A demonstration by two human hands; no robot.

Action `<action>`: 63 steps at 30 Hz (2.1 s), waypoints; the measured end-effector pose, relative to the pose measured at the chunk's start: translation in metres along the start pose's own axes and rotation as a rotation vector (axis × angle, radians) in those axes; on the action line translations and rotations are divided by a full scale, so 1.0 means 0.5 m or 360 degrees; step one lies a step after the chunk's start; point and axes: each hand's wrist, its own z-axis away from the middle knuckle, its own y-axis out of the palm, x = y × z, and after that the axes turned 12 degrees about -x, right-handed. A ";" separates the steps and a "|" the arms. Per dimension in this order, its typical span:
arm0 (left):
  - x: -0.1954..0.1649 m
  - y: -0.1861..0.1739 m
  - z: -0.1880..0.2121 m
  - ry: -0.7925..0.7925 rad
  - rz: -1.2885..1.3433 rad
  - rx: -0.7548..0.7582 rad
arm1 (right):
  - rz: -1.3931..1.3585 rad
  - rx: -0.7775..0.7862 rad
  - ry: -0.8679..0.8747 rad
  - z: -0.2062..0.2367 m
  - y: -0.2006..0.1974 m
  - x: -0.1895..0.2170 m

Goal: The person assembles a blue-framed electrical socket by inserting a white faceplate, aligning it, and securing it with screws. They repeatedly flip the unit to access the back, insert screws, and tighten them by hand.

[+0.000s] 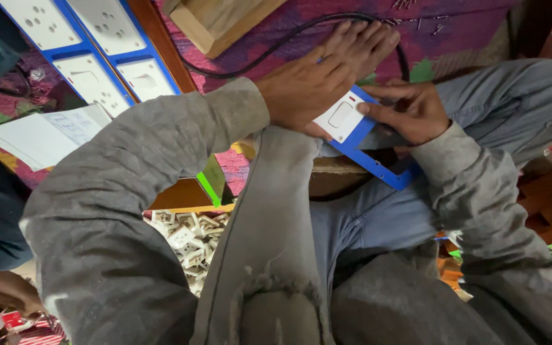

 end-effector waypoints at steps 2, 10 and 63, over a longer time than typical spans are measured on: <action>-0.002 0.001 0.004 0.0025 -0.0093 -0.0161 | -0.0016 -0.0012 0.0192 0.001 -0.001 0.000; -0.002 0.007 0.007 0.0065 -0.0137 -0.0057 | -0.0109 0.0006 0.0299 0.000 -0.001 -0.005; 0.029 -0.274 -0.090 -0.0784 0.0707 0.0886 | 0.0124 0.0728 0.0160 0.012 -0.025 0.227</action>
